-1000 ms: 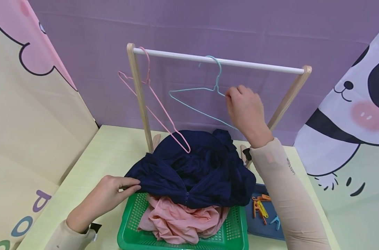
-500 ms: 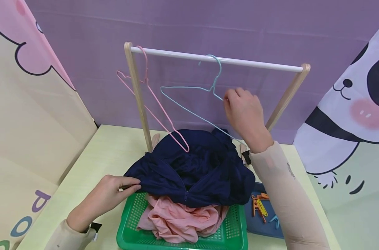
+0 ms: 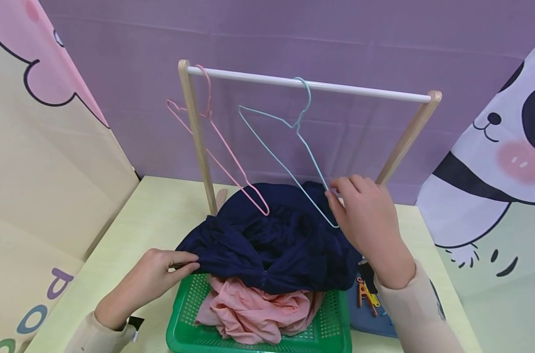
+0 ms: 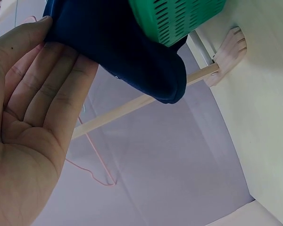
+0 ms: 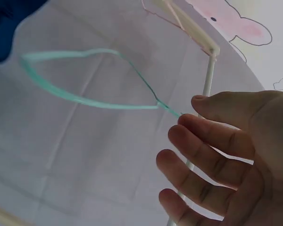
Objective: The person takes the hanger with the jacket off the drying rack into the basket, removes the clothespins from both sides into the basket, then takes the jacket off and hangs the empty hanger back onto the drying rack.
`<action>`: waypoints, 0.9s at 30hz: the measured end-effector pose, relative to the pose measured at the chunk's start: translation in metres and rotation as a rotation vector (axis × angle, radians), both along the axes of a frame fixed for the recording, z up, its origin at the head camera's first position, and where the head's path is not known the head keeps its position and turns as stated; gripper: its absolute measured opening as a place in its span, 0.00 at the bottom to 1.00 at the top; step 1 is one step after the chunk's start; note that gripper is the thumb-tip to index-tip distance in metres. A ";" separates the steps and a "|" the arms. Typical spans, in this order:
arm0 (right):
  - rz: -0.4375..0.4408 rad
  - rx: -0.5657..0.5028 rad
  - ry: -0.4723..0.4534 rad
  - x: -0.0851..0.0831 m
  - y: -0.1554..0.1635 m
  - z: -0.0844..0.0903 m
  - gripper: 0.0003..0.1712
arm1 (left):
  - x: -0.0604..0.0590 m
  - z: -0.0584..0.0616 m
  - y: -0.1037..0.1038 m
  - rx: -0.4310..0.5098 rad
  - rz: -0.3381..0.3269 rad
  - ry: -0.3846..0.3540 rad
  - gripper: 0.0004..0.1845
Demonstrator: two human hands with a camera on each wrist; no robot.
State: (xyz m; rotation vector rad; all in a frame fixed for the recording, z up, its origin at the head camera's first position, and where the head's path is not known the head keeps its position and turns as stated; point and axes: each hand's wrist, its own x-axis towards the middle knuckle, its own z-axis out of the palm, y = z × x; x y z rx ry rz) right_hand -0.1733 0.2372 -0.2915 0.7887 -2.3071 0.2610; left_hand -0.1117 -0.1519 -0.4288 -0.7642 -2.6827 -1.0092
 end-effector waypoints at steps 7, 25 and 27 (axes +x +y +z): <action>-0.078 0.003 -0.087 0.038 0.027 -0.049 0.18 | 0.002 -0.001 0.001 0.006 0.001 -0.017 0.07; -0.453 0.096 -0.947 0.063 0.052 -0.135 0.14 | 0.003 -0.012 0.001 -0.002 0.023 -0.018 0.07; -0.456 0.060 -0.960 0.064 0.053 -0.137 0.13 | 0.003 -0.014 0.002 -0.002 0.026 -0.024 0.07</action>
